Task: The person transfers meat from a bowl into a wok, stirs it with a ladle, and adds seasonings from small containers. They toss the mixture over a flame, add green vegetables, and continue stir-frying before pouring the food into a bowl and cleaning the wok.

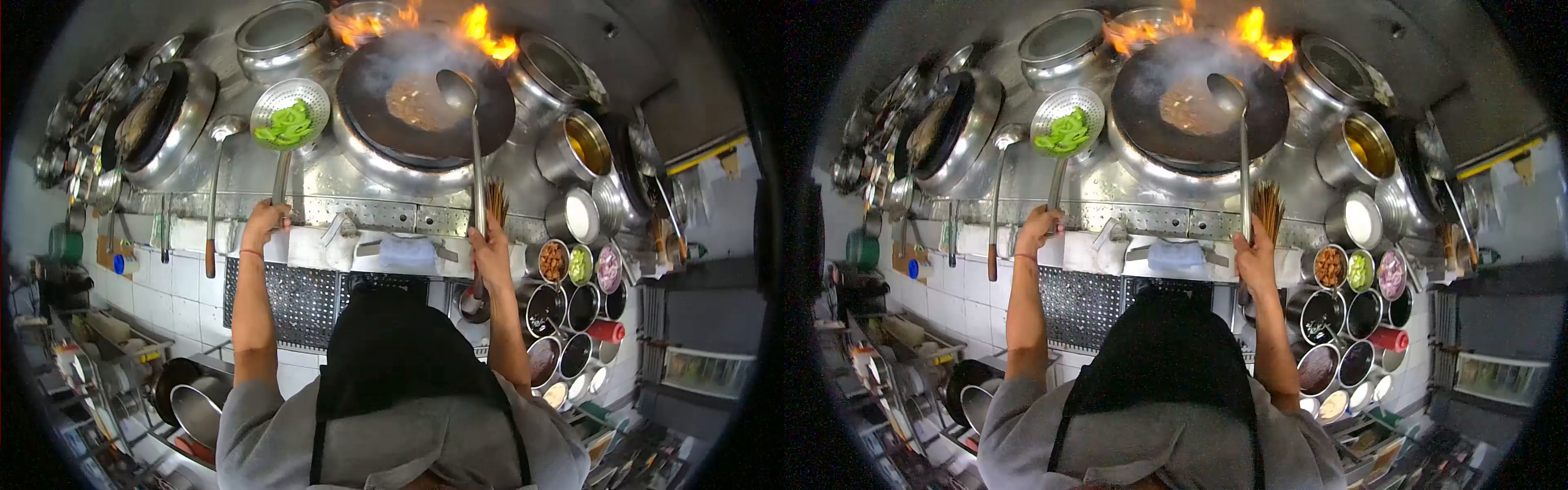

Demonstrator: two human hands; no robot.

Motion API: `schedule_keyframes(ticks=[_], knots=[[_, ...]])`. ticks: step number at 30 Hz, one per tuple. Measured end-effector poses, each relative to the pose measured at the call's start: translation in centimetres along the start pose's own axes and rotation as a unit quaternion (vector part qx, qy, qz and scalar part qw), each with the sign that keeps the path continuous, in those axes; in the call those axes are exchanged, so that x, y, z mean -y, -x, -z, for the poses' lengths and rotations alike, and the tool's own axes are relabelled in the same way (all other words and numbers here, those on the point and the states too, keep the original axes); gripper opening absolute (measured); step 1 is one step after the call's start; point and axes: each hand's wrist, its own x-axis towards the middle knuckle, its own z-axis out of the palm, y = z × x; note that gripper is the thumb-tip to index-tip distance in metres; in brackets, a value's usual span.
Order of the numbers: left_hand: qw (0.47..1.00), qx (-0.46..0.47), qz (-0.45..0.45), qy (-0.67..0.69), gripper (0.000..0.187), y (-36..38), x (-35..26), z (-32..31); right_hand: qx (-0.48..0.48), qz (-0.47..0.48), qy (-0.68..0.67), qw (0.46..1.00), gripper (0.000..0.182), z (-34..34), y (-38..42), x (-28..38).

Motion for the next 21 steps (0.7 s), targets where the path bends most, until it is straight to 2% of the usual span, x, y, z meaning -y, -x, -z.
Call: schedule_keyframes(ticks=[1,2,3,4,5,7,8,9,11,13,14,15,18,20,21], knots=[[0.915,0.154,0.147,0.341,0.027,0.7,-1.2,0.4,-0.008,-0.002,-0.006,1.000,0.049,-0.3,0.1,0.0],[0.918,0.158,0.145,0.334,0.027,0.6,-1.5,0.2,-0.006,-0.028,-0.042,0.999,0.047,-0.5,0.1,0.3],[0.792,0.252,0.167,0.530,0.019,0.4,-1.8,0.0,-0.002,-0.052,-0.077,0.996,0.046,-0.7,0.0,0.5],[0.616,0.330,0.180,0.692,0.011,0.3,-2.0,-0.1,0.002,-0.052,-0.094,0.994,0.045,-0.9,-0.1,0.6],[0.618,0.332,0.179,0.690,0.011,0.6,-2.3,-0.2,-0.001,-0.051,-0.097,0.994,0.045,-0.8,-0.1,0.6],[0.668,0.296,0.129,0.671,0.010,0.8,-3.3,-0.4,0.017,-0.049,-0.083,0.995,0.049,-0.3,-0.4,0.9],[0.728,0.240,0.119,0.631,0.012,1.9,-3.1,-0.4,0.010,-0.043,-0.087,0.995,0.049,-0.2,-0.5,1.1],[0.731,0.249,0.114,0.625,0.012,4.0,-4.2,-0.2,0.002,-0.027,-0.050,0.998,0.051,-0.1,-0.5,1.1],[0.835,0.151,0.029,0.528,0.015,9.5,-8.6,0.5,-0.020,-0.014,-0.018,1.000,0.053,0.0,-0.4,0.8],[0.855,0.152,0.011,0.496,0.017,11.8,-11.9,1.0,-0.037,0.036,0.065,0.997,0.055,0.3,-1.0,0.1],[0.873,0.146,-0.015,0.466,0.019,12.6,-13.2,1.0,-0.055,0.125,0.143,0.980,0.053,0.8,-2.1,-1.6],[0.872,0.141,-0.014,0.468,0.019,13.3,-14.7,0.3,-0.050,0.126,0.144,0.980,0.053,0.8,-2.4,-1.3],[0.929,0.112,-0.039,0.351,0.020,13.7,-19.1,-3.3,-0.045,0.133,0.152,0.978,0.054,-0.4,-3.3,1.4],[0.939,0.129,-0.058,0.314,0.019,12.0,-20.9,-6.2,0.028,0.022,0.276,0.960,0.055,-1.1,-3.2,5.8],[0.940,0.139,-0.072,0.303,0.018,11.1,-21.3,-7.6,0.028,0.025,0.275,0.961,0.055,-1.5,-3.1,6.0]])
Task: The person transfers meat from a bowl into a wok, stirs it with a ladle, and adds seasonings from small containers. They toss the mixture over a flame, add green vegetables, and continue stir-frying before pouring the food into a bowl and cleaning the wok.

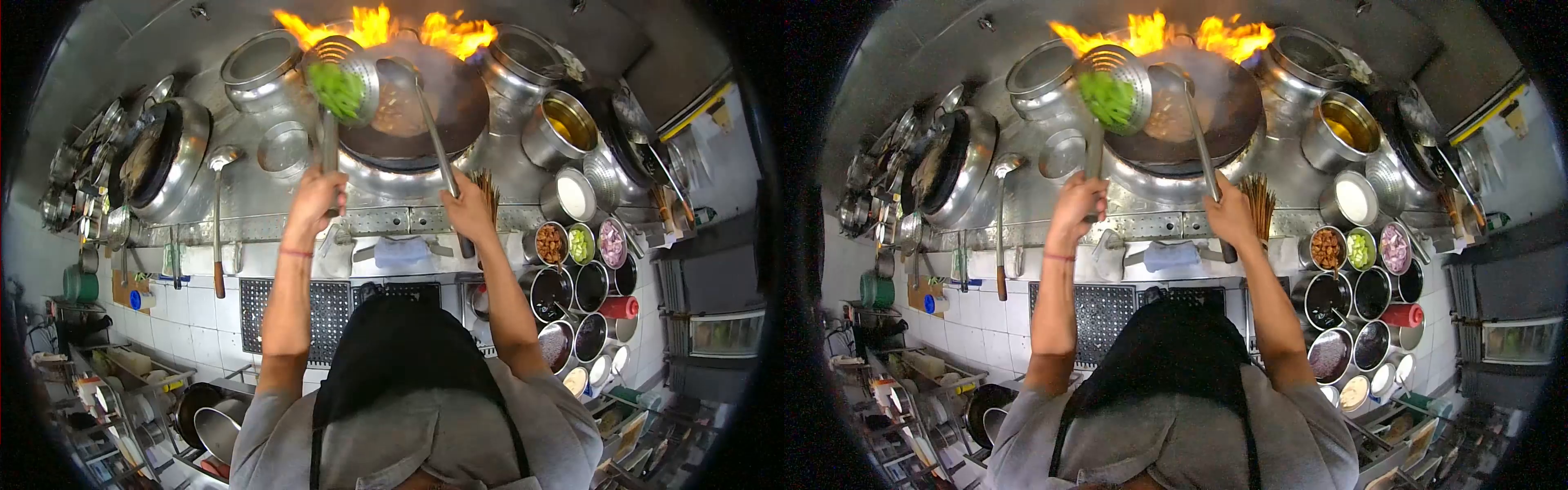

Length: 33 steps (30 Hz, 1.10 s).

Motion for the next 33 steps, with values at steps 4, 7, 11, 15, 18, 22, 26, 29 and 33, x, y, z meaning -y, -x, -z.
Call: schedule_keyframes(ticks=[4,7,11,15,18,22,26,29,33], knots=[[0.997,-0.020,-0.040,-0.060,0.018,-2.1,1.3,-0.9,-0.071,0.024,0.024,0.997,0.054,0.2,-0.7,-0.5],[0.998,-0.047,-0.028,-0.031,0.036,-1.6,1.8,1.5,-0.127,0.174,-0.002,0.977,0.055,0.5,-0.1,-1.8],[0.997,-0.049,-0.057,-0.018,0.023,0.4,0.7,3.4,-0.153,0.232,0.024,0.960,0.054,0.7,-0.6,-1.5],[0.992,-0.078,-0.077,0.054,0.018,0.7,1.0,7.3,-0.121,0.136,0.026,0.983,0.053,1.5,-0.9,-1.3],[0.986,-0.113,-0.079,0.089,0.016,-0.1,2.8,11.1,-0.144,0.149,0.048,0.977,0.053,1.9,-1.2,-2.4],[0.980,-0.085,-0.024,0.179,0.010,-2.7,7.7,17.3,-0.012,0.078,-0.082,0.993,0.051,2.7,-1.5,-3.0],[0.945,-0.033,0.074,0.316,0.014,-3.9,11.5,20.6,-0.012,-0.006,-0.003,1.000,0.049,1.7,-3.8,-4.1],[0.925,0.026,0.101,0.364,0.017,-3.2,13.0,22.3,-0.184,0.134,0.035,0.973,0.047,0.4,-6.8,-6.1],[0.951,-0.010,0.152,0.269,0.027,-2.6,13.2,23.2,-0.163,0.098,0.046,0.981,0.046,1.2,-10.8,-3.4]])
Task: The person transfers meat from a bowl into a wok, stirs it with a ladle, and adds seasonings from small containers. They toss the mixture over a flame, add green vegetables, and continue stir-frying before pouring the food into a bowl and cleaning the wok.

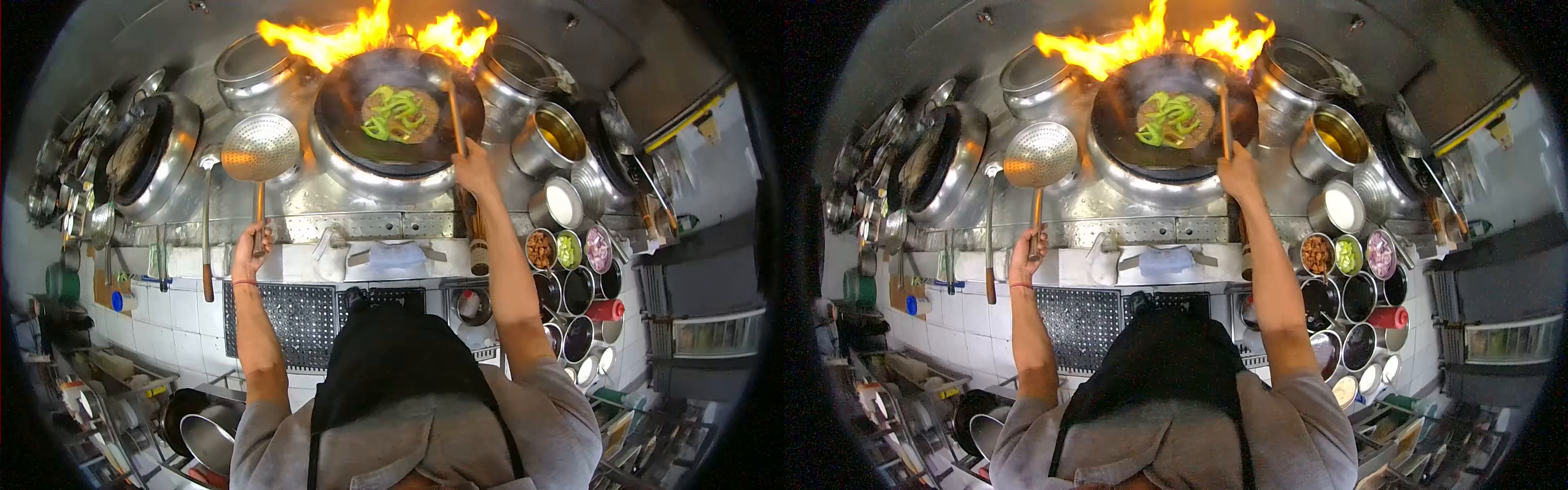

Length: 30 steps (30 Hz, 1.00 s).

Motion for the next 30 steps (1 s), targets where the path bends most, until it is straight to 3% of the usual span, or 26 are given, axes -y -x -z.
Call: schedule_keyframes(ticks=[1,2,3,4,5,7,9,10,13,15,17,19,20,22,23,26,30], knots=[[1.000,0.005,0.003,-0.005,0.027,-1.2,0.2,1.5,0.062,-0.038,-0.022,0.997,0.046,-0.4,-0.9,0.7],[0.951,-0.105,-0.101,-0.271,0.033,-3.2,0.9,4.3,0.121,-0.076,-0.046,0.989,0.046,-0.5,-1.3,1.3],[0.811,-0.204,-0.199,-0.510,0.040,-2.8,0.8,2.6,0.114,-0.081,-0.046,0.989,0.046,-0.4,-1.2,1.8],[0.639,-0.335,-0.235,-0.652,0.044,-1.9,1.3,1.0,0.174,-0.089,-0.046,0.980,0.047,-0.4,-0.9,2.2],[0.639,-0.330,-0.234,-0.654,0.044,-0.3,1.1,-2.9,0.235,-0.096,-0.046,0.966,0.048,-0.1,-0.6,2.7],[0.552,-0.253,-0.440,-0.662,0.037,1.5,0.7,-9.8,0.261,-0.106,0.004,0.959,0.051,0.4,1.1,1.9],[0.601,-0.154,-0.509,-0.596,0.031,2.4,2.3,-17.4,0.107,0.171,0.142,0.969,0.055,0.4,2.8,-2.3],[0.568,-0.074,-0.575,-0.585,0.028,1.0,3.8,-19.6,0.139,0.113,0.191,0.965,0.056,2.3,4.1,-1.2],[0.574,0.034,-0.591,-0.566,0.022,-0.2,7.4,-27.5,0.169,-0.014,0.310,0.935,0.058,9.3,7.6,4.8],[0.560,0.053,-0.564,-0.604,0.019,-2.9,8.3,-29.7,0.090,0.070,0.311,0.943,0.055,10.7,9.0,2.4],[0.558,0.049,-0.534,-0.633,0.022,-4.3,8.1,-31.3,0.048,0.093,0.314,0.944,0.052,12.1,11.1,2.0],[0.535,0.072,-0.445,-0.715,0.034,-4.5,7.0,-32.4,0.059,0.072,0.293,0.951,0.051,15.4,12.9,4.4],[0.541,0.060,-0.437,-0.716,0.034,-5.2,7.0,-32.4,0.070,0.074,0.306,0.947,0.051,17.3,13.8,5.7],[0.486,0.103,-0.476,-0.726,0.041,-6.7,7.4,-32.1,0.101,0.079,0.318,0.939,0.051,19.8,15.0,6.8],[0.490,0.098,-0.466,-0.730,0.041,-6.9,7.5,-32.2,0.120,0.086,0.319,0.936,0.050,20.4,15.2,6.6],[0.526,0.076,-0.395,-0.749,0.043,-6.9,7.6,-32.8,0.152,0.087,0.329,0.928,0.049,17.9,14.8,5.1],[0.530,0.059,-0.399,-0.746,0.046,-4.7,9.1,-32.6,0.164,0.042,0.342,0.924,0.049,13.7,14.1,5.3]])
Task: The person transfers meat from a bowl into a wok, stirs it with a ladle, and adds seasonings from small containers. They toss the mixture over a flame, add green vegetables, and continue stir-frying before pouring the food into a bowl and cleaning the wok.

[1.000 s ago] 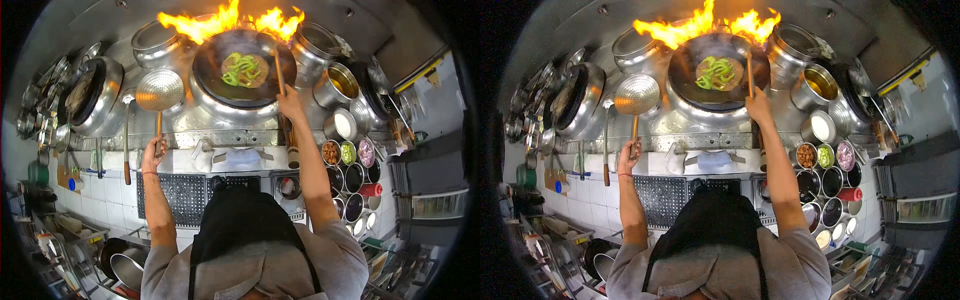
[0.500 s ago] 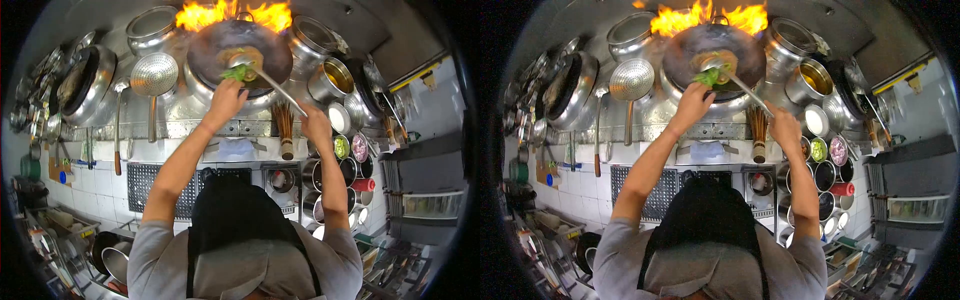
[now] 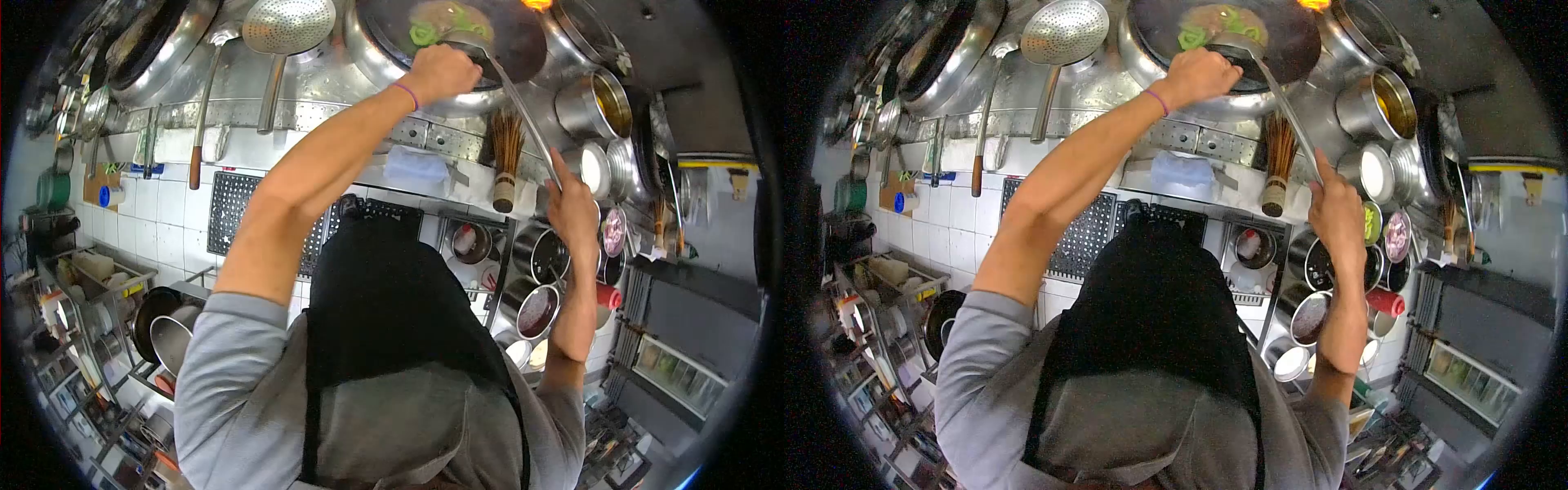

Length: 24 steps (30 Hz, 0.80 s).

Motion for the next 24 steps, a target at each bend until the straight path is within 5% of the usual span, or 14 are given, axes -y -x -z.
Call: schedule_keyframes(ticks=[3,5,6,7,11,14,17,18,21,24], knots=[[0.999,-0.005,-0.034,0.002,0.045,2.3,-2.9,4.8,0.003,0.067,-0.062,0.996,0.049,3.8,1.1,-1.4],[0.984,-0.077,-0.158,-0.018,0.045,3.1,-4.2,6.7,0.026,0.112,-0.083,0.990,0.050,6.2,1.0,-2.7],[0.987,-0.095,-0.128,-0.018,0.044,2.2,-3.8,6.2,0.077,0.042,-0.059,0.994,0.052,7.4,0.5,-1.6],[0.988,-0.093,-0.121,-0.017,0.044,1.4,-3.3,5.8,0.024,0.103,-0.061,0.993,0.050,6.5,-0.5,-2.3],[0.992,-0.109,-0.068,-0.017,0.043,0.9,-1.5,3.4,-0.001,0.027,0.014,1.000,0.049,0.8,-5.9,-1.3],[0.998,-0.045,-0.031,-0.011,0.042,5.2,-1.8,1.7,-0.037,-0.040,0.018,0.998,0.050,-1.5,-7.2,0.3],[0.999,0.027,-0.039,-0.002,0.042,9.6,-2.8,2.0,-0.084,-0.005,-0.022,0.996,0.050,0.0,-5.1,-1.5],[0.998,0.012,-0.049,-0.030,0.040,9.0,-2.9,2.5,-0.043,-0.066,-0.001,0.997,0.051,2.0,-3.8,-0.6],[0.995,-0.094,-0.031,-0.006,0.039,4.9,-2.2,3.7,-0.038,0.010,-0.052,0.998,0.051,4.2,-1.0,-2.8],[0.994,-0.094,-0.050,-0.002,0.039,1.6,-1.1,3.7,-0.010,0.005,-0.043,0.999,0.049,5.9,0.7,-2.9]])
